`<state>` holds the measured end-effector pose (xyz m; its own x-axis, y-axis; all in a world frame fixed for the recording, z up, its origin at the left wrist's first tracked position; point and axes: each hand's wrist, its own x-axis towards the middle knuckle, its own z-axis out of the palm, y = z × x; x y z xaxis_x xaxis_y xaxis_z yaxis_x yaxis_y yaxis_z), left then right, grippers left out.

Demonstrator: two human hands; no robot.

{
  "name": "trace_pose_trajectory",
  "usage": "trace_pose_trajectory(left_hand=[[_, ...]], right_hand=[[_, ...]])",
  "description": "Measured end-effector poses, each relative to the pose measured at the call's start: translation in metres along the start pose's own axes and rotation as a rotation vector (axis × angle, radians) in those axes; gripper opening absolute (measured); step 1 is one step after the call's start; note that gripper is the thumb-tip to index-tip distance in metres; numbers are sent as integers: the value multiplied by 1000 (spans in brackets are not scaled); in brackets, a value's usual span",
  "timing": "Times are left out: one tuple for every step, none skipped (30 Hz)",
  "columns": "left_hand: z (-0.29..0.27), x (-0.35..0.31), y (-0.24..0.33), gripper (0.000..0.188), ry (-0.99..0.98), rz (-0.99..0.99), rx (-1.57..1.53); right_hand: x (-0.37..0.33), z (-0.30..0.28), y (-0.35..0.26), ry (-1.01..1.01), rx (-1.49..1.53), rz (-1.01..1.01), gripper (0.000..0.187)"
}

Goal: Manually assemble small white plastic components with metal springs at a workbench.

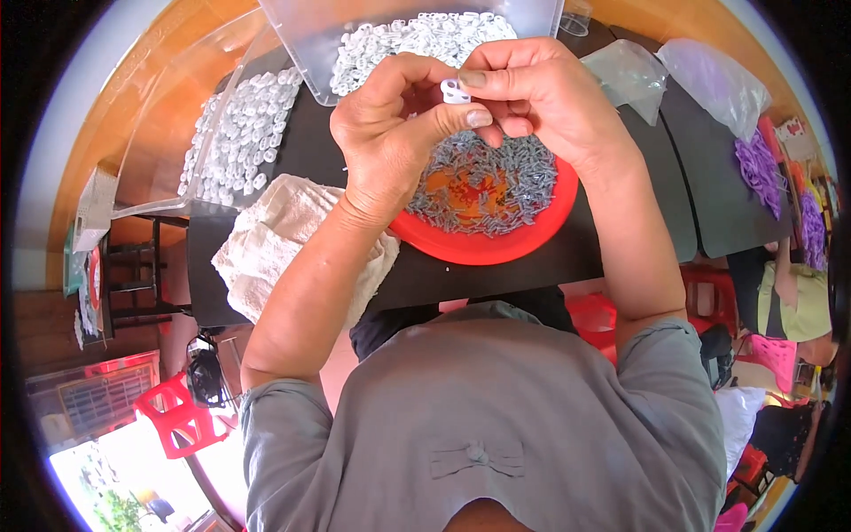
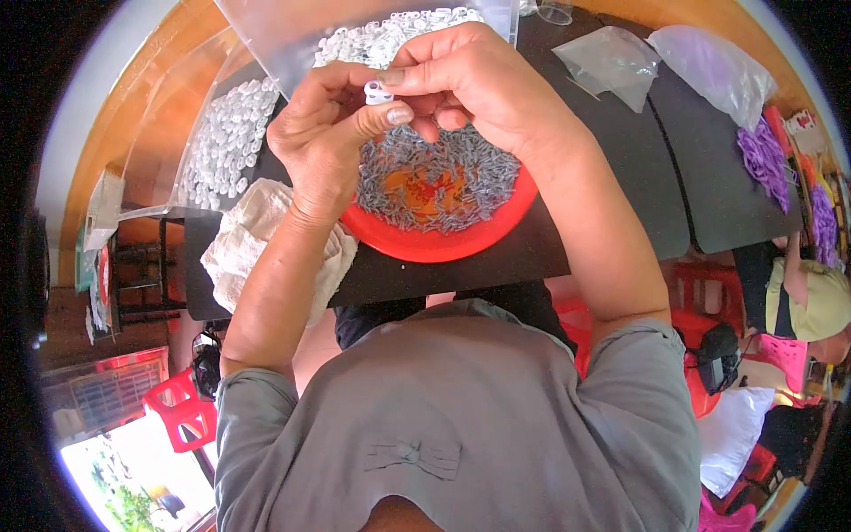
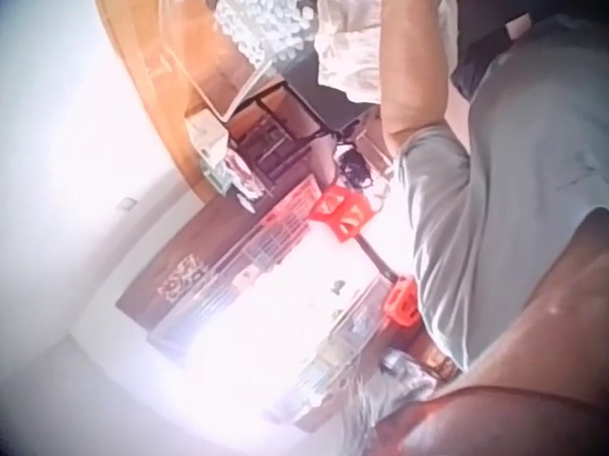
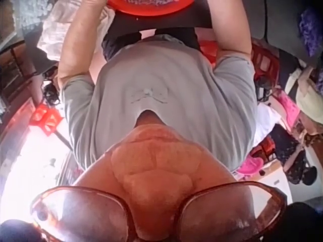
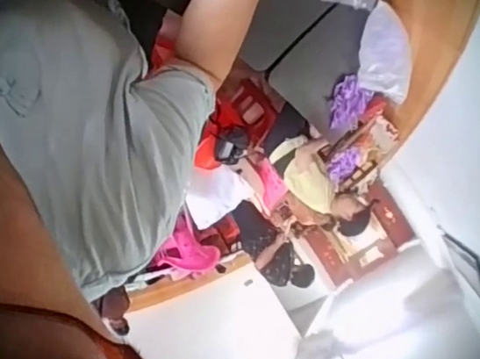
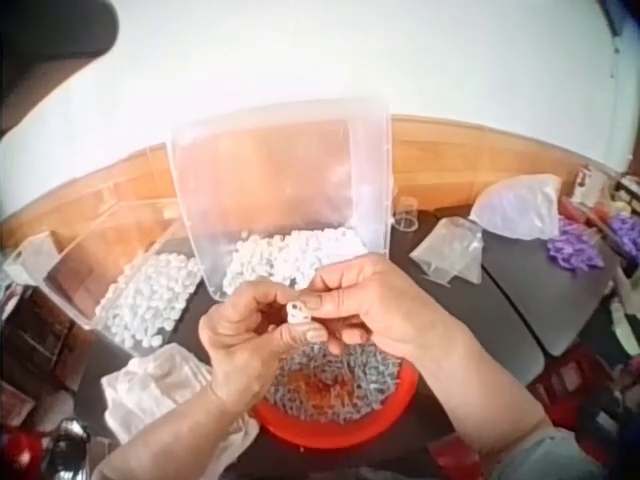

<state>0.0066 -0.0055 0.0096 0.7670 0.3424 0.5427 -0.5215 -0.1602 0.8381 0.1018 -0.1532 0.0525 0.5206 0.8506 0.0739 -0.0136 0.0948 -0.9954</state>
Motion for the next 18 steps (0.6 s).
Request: trace_pose_trajectory(left_hand=[[-1, 0, 2, 27, -1, -15, 93], [-1, 1, 4, 27, 1, -16, 94], [-1, 1, 5, 26, -12, -37, -33], [-1, 1, 7, 25, -25, -59, -160], [-1, 1, 8, 25, -24, -60, -162], [0, 1, 9, 24, -3, -98, -180], [0, 1, 9, 23, 18, -137, -198], [-1, 1, 10, 23, 20, -141, -199], [-2, 2, 11, 22, 16, -137, -169], [-3, 2, 10, 22, 11, -132, -139], [-5, 3, 7, 22, 13, -133, -139], [-7, 3, 3, 21, 8, -113, -135], [-8, 3, 0, 21, 2, -93, -130], [-8, 3, 0, 21, 1, -94, -131], [-7, 3, 1, 21, 13, -117, -151], [-7, 3, 2, 21, 24, -140, -169], [-6, 4, 1, 21, 25, -137, -167], [-4, 5, -1, 21, 31, -130, -209]], right_hand=[[0, 1, 1, -3, 26, 26, 20], [1, 1, 1, -5, 26, 27, 20], [1, 1, 2, -13, 49, 27, 20], [1, 1, 3, -21, 73, 27, 21], [2, 1, 5, -21, 72, 29, 21], [4, 0, 8, -49, 124, 30, 21], [5, 0, 10, -77, 175, 30, 21], [5, 0, 11, -77, 176, 34, 21], [6, 1, 12, -81, 188, 21, 21], [6, 2, 13, -84, 200, 8, 21], [7, 2, 14, -86, 200, 9, 21], [7, 3, 15, -94, 231, 10, 19], [7, 3, 16, -102, 263, 10, 16], [7, 3, 17, -101, 262, 11, 16], [7, 4, 17, -101, 285, 10, 17], [7, 4, 18, -103, 308, 9, 17], [8, 3, 19, -106, 307, 6, 17], [9, 2, 19, -98, 265, 10, 19]])
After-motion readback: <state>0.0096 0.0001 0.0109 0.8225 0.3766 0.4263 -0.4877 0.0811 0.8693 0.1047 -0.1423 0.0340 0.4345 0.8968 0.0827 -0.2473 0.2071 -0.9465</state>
